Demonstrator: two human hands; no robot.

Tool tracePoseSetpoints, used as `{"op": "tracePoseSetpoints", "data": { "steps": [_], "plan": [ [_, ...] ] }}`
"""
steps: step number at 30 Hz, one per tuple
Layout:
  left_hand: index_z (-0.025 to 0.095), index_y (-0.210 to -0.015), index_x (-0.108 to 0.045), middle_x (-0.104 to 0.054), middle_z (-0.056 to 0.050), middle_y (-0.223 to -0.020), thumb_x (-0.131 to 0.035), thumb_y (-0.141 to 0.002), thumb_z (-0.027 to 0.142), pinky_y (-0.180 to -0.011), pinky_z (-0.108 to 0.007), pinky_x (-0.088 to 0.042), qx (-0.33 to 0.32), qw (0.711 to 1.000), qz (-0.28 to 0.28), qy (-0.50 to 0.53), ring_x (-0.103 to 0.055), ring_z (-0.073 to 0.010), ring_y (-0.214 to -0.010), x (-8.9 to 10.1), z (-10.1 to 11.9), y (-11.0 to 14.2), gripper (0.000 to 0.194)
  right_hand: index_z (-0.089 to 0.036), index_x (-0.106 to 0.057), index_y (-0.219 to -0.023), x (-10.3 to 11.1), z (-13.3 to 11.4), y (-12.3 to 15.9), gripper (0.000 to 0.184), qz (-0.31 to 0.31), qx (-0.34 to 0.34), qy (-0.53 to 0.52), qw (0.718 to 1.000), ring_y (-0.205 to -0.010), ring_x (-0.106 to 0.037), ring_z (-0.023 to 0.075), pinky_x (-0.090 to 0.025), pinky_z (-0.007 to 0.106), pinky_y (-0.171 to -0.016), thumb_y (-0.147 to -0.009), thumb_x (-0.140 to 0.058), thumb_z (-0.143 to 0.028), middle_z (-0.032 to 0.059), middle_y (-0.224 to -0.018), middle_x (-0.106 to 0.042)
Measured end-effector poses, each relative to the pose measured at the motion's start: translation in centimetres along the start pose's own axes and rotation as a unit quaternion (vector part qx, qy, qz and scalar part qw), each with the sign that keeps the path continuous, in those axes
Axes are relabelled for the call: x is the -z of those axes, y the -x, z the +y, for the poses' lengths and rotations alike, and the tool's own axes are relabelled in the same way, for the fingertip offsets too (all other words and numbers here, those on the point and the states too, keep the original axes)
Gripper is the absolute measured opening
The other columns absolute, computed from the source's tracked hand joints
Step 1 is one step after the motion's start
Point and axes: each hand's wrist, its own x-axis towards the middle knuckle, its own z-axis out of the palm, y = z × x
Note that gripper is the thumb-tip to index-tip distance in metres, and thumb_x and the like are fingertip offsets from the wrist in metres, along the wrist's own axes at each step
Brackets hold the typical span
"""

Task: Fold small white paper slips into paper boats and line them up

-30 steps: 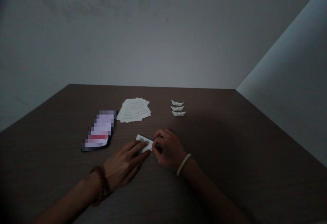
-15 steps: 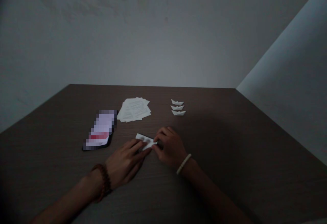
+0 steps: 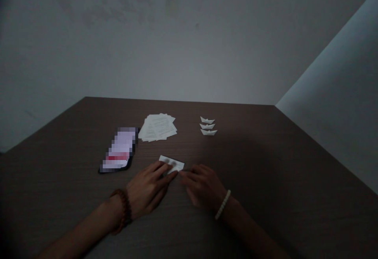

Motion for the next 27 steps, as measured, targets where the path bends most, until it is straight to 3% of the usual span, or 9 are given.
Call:
{"op": "tracePoseSetpoints", "data": {
  "steps": [6, 17, 27],
  "plan": [
    [0.015, -0.131, -0.045, -0.049, -0.014, -0.124, -0.047, -0.082, 0.013, -0.095, -0.048, -0.044, 0.001, 1.0, -0.016, 0.007, -0.044, -0.0285, -0.112, -0.07, -0.09, -0.02, 0.049, -0.019, -0.062, -0.095, -0.02, -0.08, 0.02, 0.02, -0.032, -0.022, 0.014, 0.999, -0.085, -0.054, 0.0203, -0.047, 0.036, -0.075, -0.083, -0.051, -0.008, 0.0053, -0.117, -0.064],
    [0.013, -0.13, -0.047, -0.051, -0.014, -0.122, -0.045, -0.084, 0.014, -0.092, -0.047, -0.045, -0.011, 1.0, -0.011, 0.011, -0.046, -0.0278, -0.111, 0.27, -0.17, -0.01, 0.046, -0.018, -0.057, -0.112, 0.44, -0.34, -0.19, 0.034, -0.057, -0.043, -0.004, 0.997, -0.084, -0.053, 0.02, -0.045, 0.033, -0.075, -0.082, -0.049, -0.005, 0.0079, -0.11, -0.065],
    [0.014, -0.13, -0.047, -0.051, -0.014, -0.122, -0.046, -0.084, 0.014, -0.093, -0.047, -0.045, -0.008, 1.0, -0.004, 0.007, -0.045, -0.028, -0.111, -0.04, -0.32, 0.19, 0.047, -0.019, -0.061, -0.1, 0.31, -0.47, -0.25, 0.023, -0.037, -0.028, 0.009, 0.999, -0.082, -0.053, 0.0197, -0.044, 0.033, -0.072, -0.084, -0.05, -0.007, 0.0071, -0.105, -0.066]
  ]
}}
